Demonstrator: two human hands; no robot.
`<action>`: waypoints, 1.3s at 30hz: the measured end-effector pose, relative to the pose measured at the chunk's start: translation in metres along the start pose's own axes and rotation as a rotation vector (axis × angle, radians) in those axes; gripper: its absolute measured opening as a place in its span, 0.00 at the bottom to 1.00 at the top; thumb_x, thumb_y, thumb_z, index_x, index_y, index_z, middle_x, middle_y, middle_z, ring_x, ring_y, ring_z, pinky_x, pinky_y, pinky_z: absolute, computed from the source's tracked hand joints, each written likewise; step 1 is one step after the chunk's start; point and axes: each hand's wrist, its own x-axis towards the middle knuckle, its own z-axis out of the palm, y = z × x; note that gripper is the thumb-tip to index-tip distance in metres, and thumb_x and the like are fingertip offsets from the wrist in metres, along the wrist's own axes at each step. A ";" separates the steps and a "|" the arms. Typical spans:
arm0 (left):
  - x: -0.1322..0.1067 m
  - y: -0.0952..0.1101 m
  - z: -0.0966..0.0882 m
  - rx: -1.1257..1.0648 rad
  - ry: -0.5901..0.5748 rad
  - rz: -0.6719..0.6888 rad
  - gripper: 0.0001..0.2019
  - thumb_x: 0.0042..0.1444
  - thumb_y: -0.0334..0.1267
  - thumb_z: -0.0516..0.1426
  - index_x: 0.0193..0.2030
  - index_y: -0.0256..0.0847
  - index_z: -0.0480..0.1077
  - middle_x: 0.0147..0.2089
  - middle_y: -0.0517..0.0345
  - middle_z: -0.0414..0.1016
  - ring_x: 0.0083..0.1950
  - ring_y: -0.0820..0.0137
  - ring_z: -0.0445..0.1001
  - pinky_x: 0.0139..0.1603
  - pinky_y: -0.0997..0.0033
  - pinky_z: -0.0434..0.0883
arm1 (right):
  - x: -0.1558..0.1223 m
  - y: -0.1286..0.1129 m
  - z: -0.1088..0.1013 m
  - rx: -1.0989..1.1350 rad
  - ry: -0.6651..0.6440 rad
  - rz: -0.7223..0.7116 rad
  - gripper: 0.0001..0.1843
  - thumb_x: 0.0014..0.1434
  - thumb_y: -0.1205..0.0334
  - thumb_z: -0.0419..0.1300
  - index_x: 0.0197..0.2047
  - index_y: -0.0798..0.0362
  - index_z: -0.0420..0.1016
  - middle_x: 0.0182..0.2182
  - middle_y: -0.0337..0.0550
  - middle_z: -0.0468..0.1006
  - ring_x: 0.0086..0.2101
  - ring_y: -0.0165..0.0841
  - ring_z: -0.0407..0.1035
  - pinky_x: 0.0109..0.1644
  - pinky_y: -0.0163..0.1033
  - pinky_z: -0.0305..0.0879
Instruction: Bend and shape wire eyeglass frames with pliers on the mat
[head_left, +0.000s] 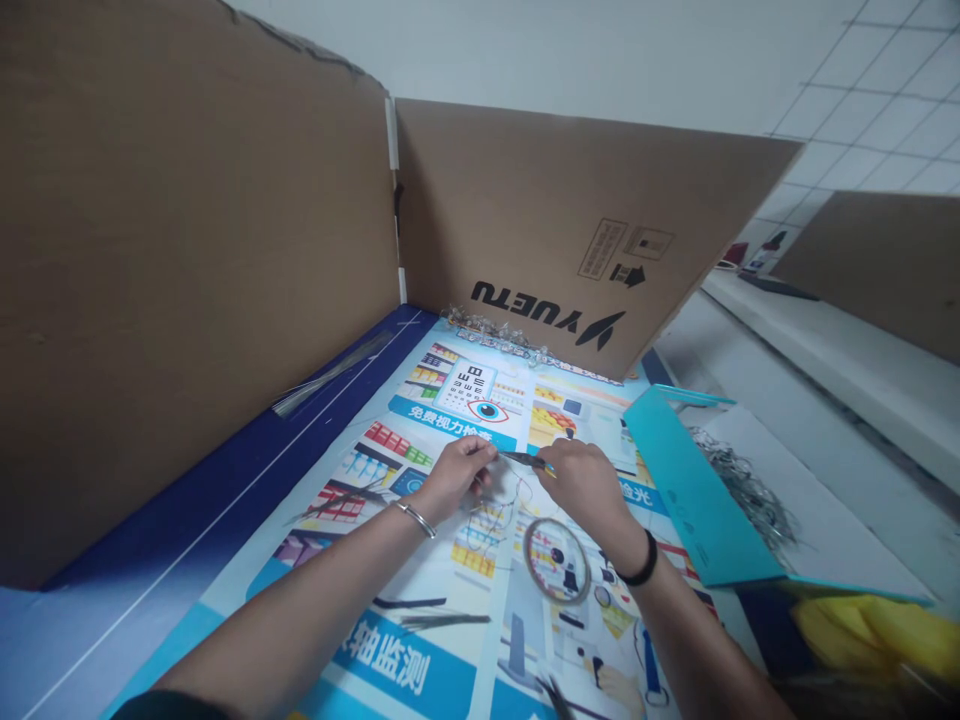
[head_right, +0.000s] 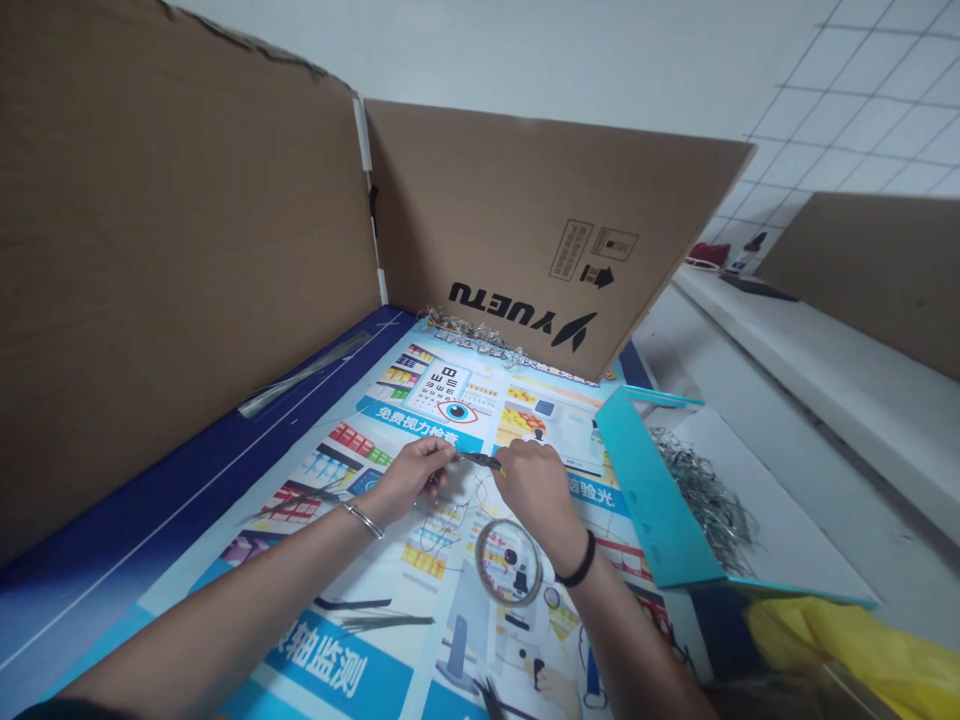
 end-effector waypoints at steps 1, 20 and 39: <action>0.000 0.000 0.000 -0.007 0.000 0.002 0.14 0.48 0.47 0.59 0.30 0.37 0.66 0.19 0.63 0.65 0.18 0.78 0.63 0.16 0.80 0.57 | 0.000 0.000 0.000 -0.002 -0.002 -0.002 0.10 0.57 0.63 0.53 0.36 0.51 0.75 0.32 0.43 0.75 0.34 0.32 0.67 0.37 0.37 0.50; 0.000 0.001 -0.001 0.075 -0.061 -0.037 0.12 0.50 0.45 0.58 0.29 0.37 0.67 0.15 0.64 0.64 0.15 0.78 0.61 0.15 0.79 0.57 | 0.002 0.000 0.000 -0.006 -0.011 -0.001 0.10 0.58 0.60 0.53 0.35 0.51 0.75 0.32 0.43 0.75 0.35 0.33 0.67 0.38 0.37 0.50; 0.000 0.000 -0.001 0.101 -0.063 -0.040 0.10 0.51 0.43 0.57 0.29 0.36 0.67 0.15 0.64 0.64 0.15 0.78 0.62 0.15 0.79 0.58 | 0.003 0.007 0.001 0.013 0.006 0.011 0.08 0.57 0.58 0.54 0.35 0.49 0.74 0.34 0.42 0.74 0.38 0.35 0.66 0.39 0.38 0.49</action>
